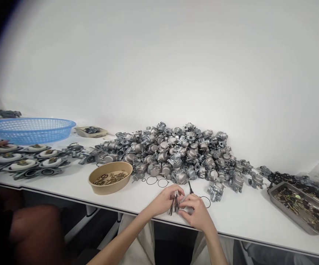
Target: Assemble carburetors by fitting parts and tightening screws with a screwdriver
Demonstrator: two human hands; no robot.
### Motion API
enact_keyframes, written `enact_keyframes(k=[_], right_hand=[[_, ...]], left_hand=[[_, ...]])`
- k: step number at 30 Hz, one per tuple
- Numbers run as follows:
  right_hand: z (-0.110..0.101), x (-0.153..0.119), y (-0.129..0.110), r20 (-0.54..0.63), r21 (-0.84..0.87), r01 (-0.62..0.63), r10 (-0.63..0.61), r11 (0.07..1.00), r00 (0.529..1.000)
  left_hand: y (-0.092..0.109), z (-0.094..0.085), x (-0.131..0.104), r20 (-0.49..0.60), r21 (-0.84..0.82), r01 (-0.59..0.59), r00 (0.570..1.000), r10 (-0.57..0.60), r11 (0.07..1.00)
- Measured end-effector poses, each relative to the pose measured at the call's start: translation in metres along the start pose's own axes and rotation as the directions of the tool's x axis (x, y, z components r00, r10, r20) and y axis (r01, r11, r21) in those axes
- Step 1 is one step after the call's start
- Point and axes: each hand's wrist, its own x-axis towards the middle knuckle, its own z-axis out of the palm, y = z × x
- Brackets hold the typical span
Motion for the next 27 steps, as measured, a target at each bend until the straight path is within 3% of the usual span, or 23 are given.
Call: enact_keyframes(k=[4,12,19,27], right_hand=[[0.002,0.002,0.000,0.023,-0.078,-0.004,0.006,0.997,1.000],[-0.002,0.001,-0.002,0.007,0.014,-0.009,0.009,1.000,1.000],[0.003,0.001,-0.001,0.011,-0.049,-0.041,0.042,0.998,0.999],[0.010,0.005,0.003,0.070,-0.096,0.056,-0.050,0.994,0.996]], left_hand=[[0.000,0.001,0.000,-0.027,0.058,-0.019,0.999,0.021,0.998],[-0.005,-0.001,0.004,-0.132,0.079,0.068,0.990,-0.057,0.995],[-0.004,0.005,0.001,-0.148,0.104,0.082,0.987,-0.066,0.991],[-0.004,0.009,0.000,-0.197,0.163,0.105,0.978,-0.072,0.981]])
